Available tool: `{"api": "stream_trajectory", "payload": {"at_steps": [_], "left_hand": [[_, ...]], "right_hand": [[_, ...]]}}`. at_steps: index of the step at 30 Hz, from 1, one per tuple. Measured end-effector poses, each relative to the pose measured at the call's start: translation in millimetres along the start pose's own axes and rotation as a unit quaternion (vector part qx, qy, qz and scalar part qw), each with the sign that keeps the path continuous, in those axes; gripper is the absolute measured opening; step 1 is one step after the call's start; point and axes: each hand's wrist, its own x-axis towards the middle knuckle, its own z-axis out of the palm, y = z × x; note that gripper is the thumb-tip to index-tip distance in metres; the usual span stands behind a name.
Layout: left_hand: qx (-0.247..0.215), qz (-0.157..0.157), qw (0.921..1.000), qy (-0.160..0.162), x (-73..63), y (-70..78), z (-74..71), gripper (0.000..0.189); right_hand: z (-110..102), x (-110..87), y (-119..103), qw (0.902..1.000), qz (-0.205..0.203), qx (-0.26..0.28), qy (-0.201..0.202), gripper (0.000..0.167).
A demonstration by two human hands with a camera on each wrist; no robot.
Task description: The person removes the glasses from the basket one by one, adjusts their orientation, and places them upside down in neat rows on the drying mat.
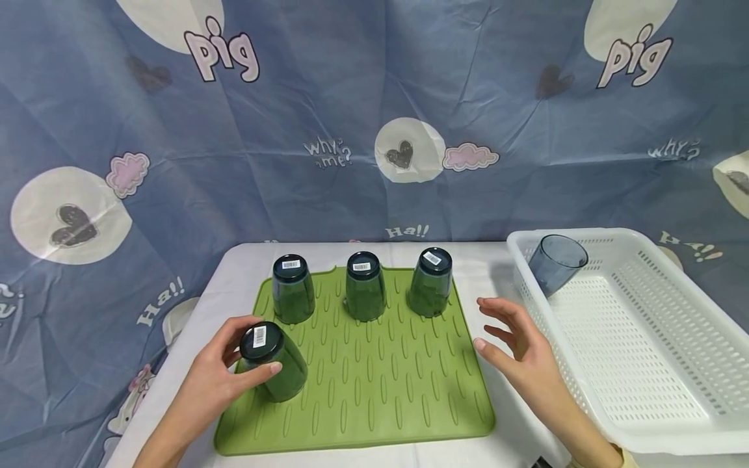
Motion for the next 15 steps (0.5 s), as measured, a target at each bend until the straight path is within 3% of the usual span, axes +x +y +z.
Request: {"api": "stream_trajectory", "payload": {"at_steps": [12, 15], "left_hand": [[-0.018, 0.015, 0.9997, -0.005, -0.3, -4.7, 3.5, 0.073], [-0.02, 0.035, 0.9992, 0.002, -0.3, -3.5, 2.2, 0.071]], "right_hand": [[1.2, -1.2, 0.2, 0.9998, -0.008, -0.016, -0.003, 0.057], [1.5, -1.4, 0.2, 0.9998, -0.011, -0.017, -0.004, 0.057]]}}
